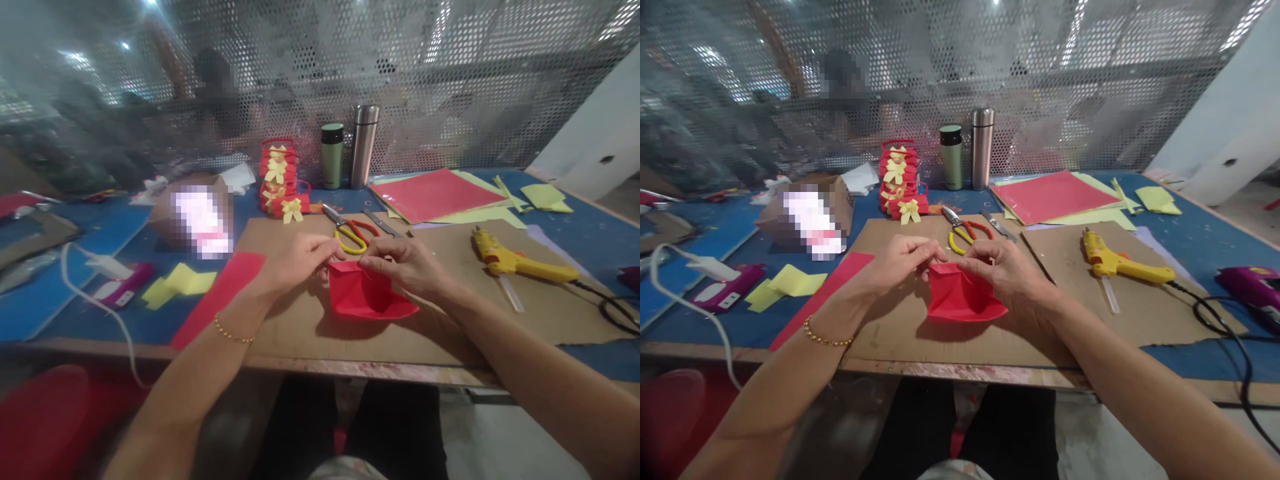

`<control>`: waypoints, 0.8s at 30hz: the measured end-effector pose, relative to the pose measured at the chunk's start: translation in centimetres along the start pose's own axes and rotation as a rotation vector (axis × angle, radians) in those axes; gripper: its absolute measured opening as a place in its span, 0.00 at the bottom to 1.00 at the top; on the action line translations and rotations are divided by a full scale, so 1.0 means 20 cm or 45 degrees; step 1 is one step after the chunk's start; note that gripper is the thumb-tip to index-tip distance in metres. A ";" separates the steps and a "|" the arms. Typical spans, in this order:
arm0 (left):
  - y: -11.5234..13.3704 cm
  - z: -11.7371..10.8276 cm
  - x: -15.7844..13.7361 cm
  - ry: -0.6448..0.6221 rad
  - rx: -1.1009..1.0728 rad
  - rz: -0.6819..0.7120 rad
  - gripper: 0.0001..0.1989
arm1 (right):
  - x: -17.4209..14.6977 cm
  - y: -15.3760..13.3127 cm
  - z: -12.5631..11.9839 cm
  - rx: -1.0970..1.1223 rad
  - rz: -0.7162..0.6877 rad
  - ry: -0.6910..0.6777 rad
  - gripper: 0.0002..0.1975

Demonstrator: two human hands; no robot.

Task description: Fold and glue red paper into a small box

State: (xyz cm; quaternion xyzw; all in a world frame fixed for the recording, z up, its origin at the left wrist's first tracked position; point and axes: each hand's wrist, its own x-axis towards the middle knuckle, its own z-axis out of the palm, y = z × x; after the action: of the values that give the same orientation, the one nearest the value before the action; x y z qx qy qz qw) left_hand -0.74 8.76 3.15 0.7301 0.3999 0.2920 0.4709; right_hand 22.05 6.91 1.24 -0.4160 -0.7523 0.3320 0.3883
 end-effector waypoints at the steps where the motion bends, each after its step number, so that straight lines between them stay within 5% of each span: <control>1: 0.00 -0.01 0.00 0.005 -0.011 -0.016 0.23 | 0.00 0.00 0.00 -0.004 0.000 0.003 0.20; 7: 0.02 -0.01 -0.01 -0.050 0.099 -0.086 0.18 | 0.00 0.03 -0.01 -0.031 -0.019 0.016 0.17; 18: 0.03 0.01 0.00 0.042 0.350 0.166 0.11 | 0.02 0.05 -0.04 0.012 0.017 -0.063 0.19; 24: 0.01 0.03 0.00 -0.065 0.301 0.136 0.11 | 0.02 0.04 -0.02 -0.028 -0.036 -0.062 0.18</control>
State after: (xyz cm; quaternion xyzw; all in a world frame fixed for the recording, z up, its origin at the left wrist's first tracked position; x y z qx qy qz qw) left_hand -0.21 8.44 3.09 0.8080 0.3799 0.2488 0.3753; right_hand 22.64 7.61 0.95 -0.4013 -0.7710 0.3283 0.3698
